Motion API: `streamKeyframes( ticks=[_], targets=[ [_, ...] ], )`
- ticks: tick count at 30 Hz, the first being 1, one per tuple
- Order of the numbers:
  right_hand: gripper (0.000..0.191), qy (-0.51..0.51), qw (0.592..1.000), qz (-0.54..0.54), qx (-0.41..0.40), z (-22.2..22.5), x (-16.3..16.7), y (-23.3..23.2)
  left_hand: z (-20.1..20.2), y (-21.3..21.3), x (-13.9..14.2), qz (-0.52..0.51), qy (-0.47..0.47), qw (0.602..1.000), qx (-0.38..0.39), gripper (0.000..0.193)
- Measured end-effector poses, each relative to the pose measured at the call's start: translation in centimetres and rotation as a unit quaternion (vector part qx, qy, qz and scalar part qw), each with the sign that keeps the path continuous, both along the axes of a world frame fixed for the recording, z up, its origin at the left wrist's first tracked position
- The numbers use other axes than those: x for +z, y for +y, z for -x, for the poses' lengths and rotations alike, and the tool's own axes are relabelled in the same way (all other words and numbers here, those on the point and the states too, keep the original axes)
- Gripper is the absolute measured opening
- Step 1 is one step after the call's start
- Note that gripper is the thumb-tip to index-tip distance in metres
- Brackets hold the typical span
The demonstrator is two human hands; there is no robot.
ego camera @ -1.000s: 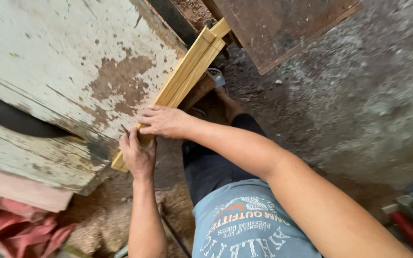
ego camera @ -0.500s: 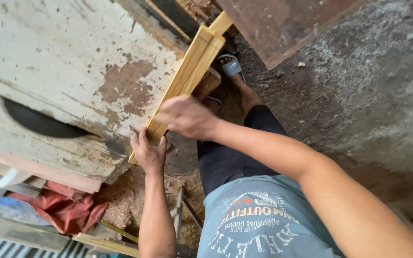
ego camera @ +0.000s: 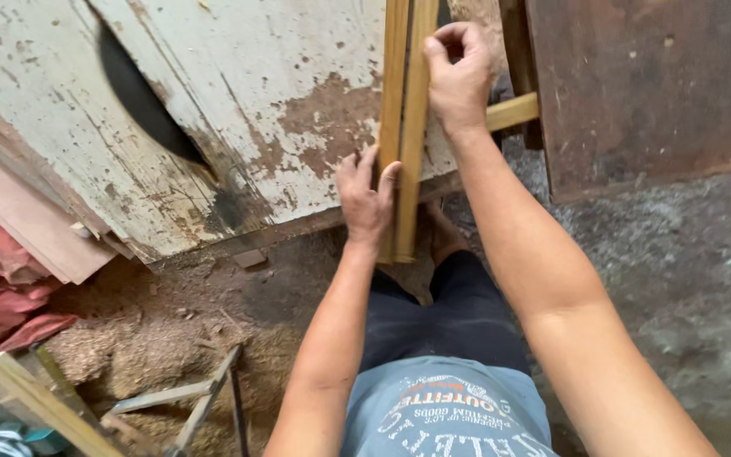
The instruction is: The person marks thin wooden slats with a pencil on a workbench, aligning each slat against a reference piece and drawing lines along it. They stack the marked slats, reposition new slats one at a time, and continue marking lines along their lengths.
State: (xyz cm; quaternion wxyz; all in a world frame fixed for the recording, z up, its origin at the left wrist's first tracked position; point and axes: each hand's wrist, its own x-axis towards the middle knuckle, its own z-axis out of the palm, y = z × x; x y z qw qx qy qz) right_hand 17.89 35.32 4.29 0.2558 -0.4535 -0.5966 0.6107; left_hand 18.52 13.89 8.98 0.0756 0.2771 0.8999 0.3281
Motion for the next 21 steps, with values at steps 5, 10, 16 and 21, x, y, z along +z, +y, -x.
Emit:
streamKeyframes(
  ticks=[5,10,16,21],
  targets=[
    [0.033,0.034,0.997,-0.069,0.015,3.0,0.6,0.8,0.4,1.9,-0.2,-0.034,0.054,0.996,0.059,0.039],
    [0.041,-0.056,0.955,-0.268,0.116,3.9,2.5,0.1,0.2,2.5,-1.2,0.003,0.116,0.993,0.011,0.063],
    [0.021,-0.021,0.997,-0.060,0.053,-0.4,8.5,1.3,5.7,7.2,0.3,-0.043,0.093,0.991,0.084,0.060],
    [0.038,0.085,0.992,0.006,0.088,-7.0,16.3,0.5,17.8,17.2,1.9,-0.077,0.155,0.951,0.254,0.039]
  ],
)
